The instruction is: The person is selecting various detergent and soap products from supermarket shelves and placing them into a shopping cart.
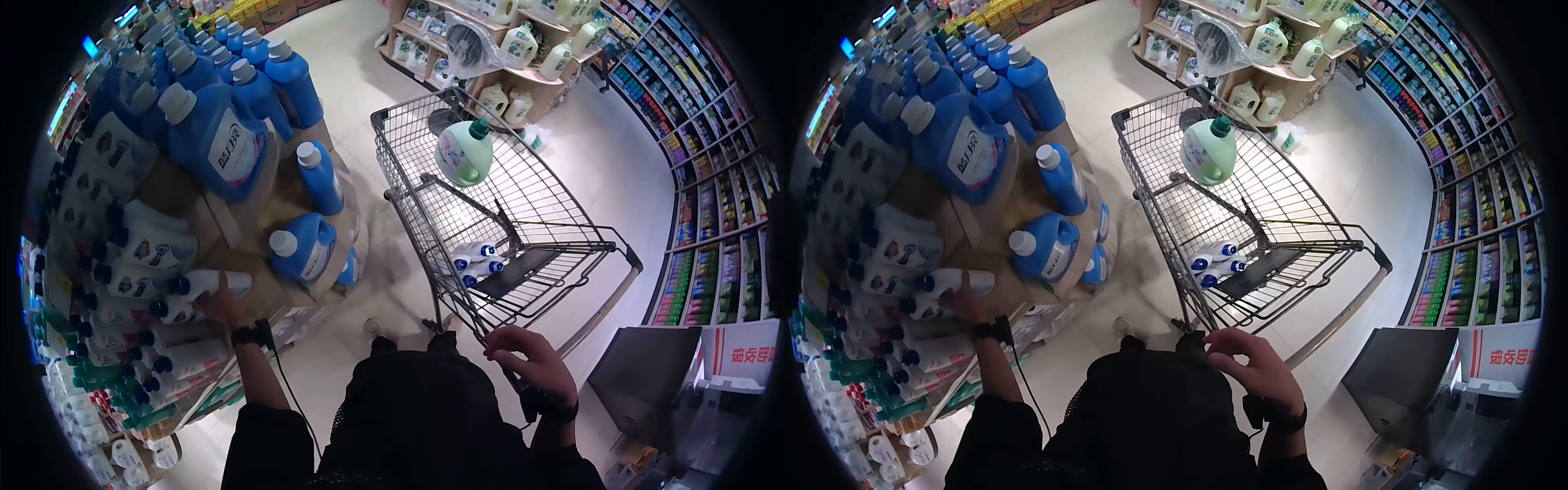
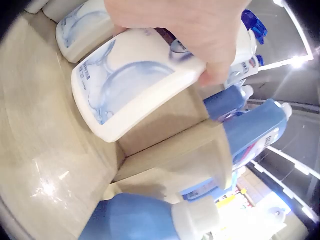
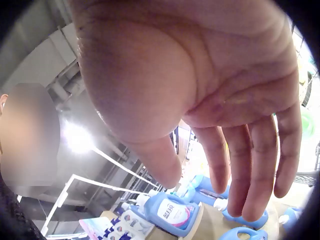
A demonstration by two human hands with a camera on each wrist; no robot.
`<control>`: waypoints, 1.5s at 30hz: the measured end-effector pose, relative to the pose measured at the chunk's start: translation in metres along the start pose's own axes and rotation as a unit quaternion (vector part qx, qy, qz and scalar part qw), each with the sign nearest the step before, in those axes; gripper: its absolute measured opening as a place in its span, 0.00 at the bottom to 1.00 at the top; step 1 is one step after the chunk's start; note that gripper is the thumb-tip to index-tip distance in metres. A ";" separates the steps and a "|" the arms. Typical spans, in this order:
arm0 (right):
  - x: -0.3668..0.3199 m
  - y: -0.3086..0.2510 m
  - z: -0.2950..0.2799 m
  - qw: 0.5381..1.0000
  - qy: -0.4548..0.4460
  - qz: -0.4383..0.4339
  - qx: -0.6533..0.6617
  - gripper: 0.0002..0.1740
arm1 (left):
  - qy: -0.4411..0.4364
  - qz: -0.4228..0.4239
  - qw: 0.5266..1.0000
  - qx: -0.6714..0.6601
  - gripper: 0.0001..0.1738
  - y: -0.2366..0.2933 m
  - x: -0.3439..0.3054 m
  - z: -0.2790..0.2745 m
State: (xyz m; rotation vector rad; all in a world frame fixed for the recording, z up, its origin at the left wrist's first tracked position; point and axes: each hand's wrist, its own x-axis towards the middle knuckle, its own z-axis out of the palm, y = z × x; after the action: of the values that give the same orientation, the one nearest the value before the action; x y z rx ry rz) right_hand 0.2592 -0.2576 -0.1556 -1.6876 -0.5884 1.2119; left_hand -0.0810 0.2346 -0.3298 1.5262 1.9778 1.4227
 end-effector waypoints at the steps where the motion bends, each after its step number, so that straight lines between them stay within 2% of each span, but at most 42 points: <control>1: 0.003 -0.002 0.002 1.000 0.004 0.001 0.003 0.18 | -0.004 0.014 0.994 -0.105 0.56 0.011 -0.007 -0.011; 2: 0.008 -0.005 0.005 1.000 -0.023 0.000 -0.019 0.17 | -0.006 0.025 0.978 -0.208 0.54 0.022 -0.015 -0.022; 3: 0.013 -0.007 0.009 0.998 -0.052 -0.001 -0.044 0.17 | -0.004 0.025 0.978 -0.206 0.54 0.029 -0.021 -0.031; 5: 0.028 -0.010 0.019 0.994 -0.083 -0.014 -0.067 0.18 | -0.009 0.134 0.971 -0.198 0.48 0.045 -0.031 -0.054; 6: 0.035 -0.011 0.026 0.986 -0.094 -0.060 -0.127 0.19 | 0.000 0.136 0.972 -0.194 0.48 0.064 -0.044 -0.069; 7: 0.042 -0.012 0.033 0.971 -0.107 -0.106 -0.185 0.20 | -0.076 0.123 0.964 -0.225 0.48 0.090 -0.066 -0.085; 8: 0.049 -0.014 0.038 0.964 -0.131 -0.138 -0.183 0.28 | -0.150 0.109 0.949 -0.254 0.48 0.115 -0.089 -0.098; 9: 0.054 -0.022 0.044 0.962 -0.145 -0.144 -0.183 0.28 | -0.205 0.038 0.932 -0.296 0.50 0.134 -0.110 -0.108; 10: 0.059 -0.033 0.050 0.957 -0.136 -0.182 -0.178 0.35 | -0.206 -0.050 0.913 -0.347 0.50 0.169 -0.141 -0.119; 11: 0.065 -0.040 0.056 0.952 -0.128 -0.219 -0.173 0.42 | -0.264 -0.070 0.874 -0.401 0.48 0.182 -0.157 -0.123; 12: 0.071 -0.042 0.060 0.948 -0.146 -0.221 -0.174 0.42 | -0.306 -0.101 0.853 -0.411 0.47 0.199 -0.175 -0.127; 13: 0.077 -0.044 0.064 0.936 -0.144 -0.264 -0.180 0.50 | -0.382 -0.105 0.822 -0.410 0.46 0.199 -0.184 -0.127; 14: 0.083 -0.047 0.066 0.923 -0.137 -0.307 -0.185 0.59 | -0.421 -0.135 0.787 -0.429 0.45 0.218 -0.197 -0.130; 15: 0.085 -0.051 0.066 0.921 -0.148 -0.309 -0.187 0.59 | -0.474 -0.147 0.750 -0.438 0.43 0.233 -0.205 -0.130; 16: 0.084 -0.056 0.065 0.930 -0.227 -0.256 -0.130 0.62 | -0.493 -0.167 0.722 -0.455 0.40 0.248 -0.215 -0.134; 17: 0.083 -0.061 0.063 0.929 -0.302 -0.199 -0.073 0.66 | -0.485 -0.170 0.725 -0.458 0.40 0.258 -0.219 -0.137; 19: 0.079 -0.061 0.059 0.932 -0.310 -0.181 -0.057 0.66 | -0.553 -0.123 0.712 -0.415 0.39 0.275 -0.223 -0.139; 21: 0.077 -0.054 0.058 0.944 -0.270 -0.192 -0.009 0.65 | -0.549 -0.097 0.715 -0.421 0.38 0.280 -0.227 -0.133; 23: 0.071 -0.054 0.056 0.947 -0.270 -0.174 0.014 0.61 | -0.513 -0.044 0.771 -0.375 0.39 0.279 -0.233 -0.125; 24: 0.068 -0.053 0.054 0.942 -0.292 -0.114 0.117 0.60 | -0.501 0.001 0.780 -0.374 0.44 0.281 -0.233 -0.123; 25: 0.064 -0.051 0.052 0.924 -0.310 -0.052 0.219 0.58 | -0.502 -0.001 0.779 -0.375 0.44 0.280 -0.231 -0.121; 26: 0.061 -0.042 0.046 0.889 -0.344 0.021 0.301 0.58 | -0.561 -0.107 0.717 -0.400 0.47 0.276 -0.228 -0.118; 27: 0.058 -0.047 0.046 0.811 -0.413 0.077 0.407 0.61 | -0.609 -0.213 0.640 -0.417 0.50 0.274 -0.228 -0.118; 28: 0.057 -0.043 0.048 0.721 -0.472 0.111 0.495 0.62 | -0.628 -0.200 0.638 -0.397 0.67 0.278 -0.231 -0.121; 29: 0.056 -0.038 0.052 0.618 -0.521 0.142 0.572 0.63 | -0.626 -0.204 0.638 -0.399 0.67 0.278 -0.238 -0.113; 30: 0.057 -0.036 0.056 0.619 -0.520 0.147 0.571 0.63 | -0.652 -0.204 0.523 -0.510 0.70 0.277 -0.248 -0.098; 32: 0.059 -0.033 0.065 0.531 -0.562 0.175 0.610 0.63 | -0.652 -0.183 0.258 -0.689 0.75 0.274 -0.263 -0.077; 42: 0.051 -0.027 0.063 0.553 -0.555 0.174 0.597 0.64 | -0.648 -0.190 0.231 -0.700 0.73 0.270 -0.275 -0.073; 44: 0.105 -0.064 0.109 0.560 -0.553 0.169 0.594 0.64 | -0.651 -0.190 0.222 -0.701 0.73 0.271 -0.276 -0.072; 45: 0.108 -0.066 0.112 0.563 -0.552 0.166 0.593 0.65 | -0.652 -0.190 0.218 -0.701 0.73 0.270 -0.276 -0.071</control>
State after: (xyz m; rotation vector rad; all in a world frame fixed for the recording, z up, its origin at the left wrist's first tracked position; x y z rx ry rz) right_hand 0.2093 -0.0960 -0.1537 0.3075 0.0308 2.1665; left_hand 0.1415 -0.0466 -0.1690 0.4334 -0.3715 0.4425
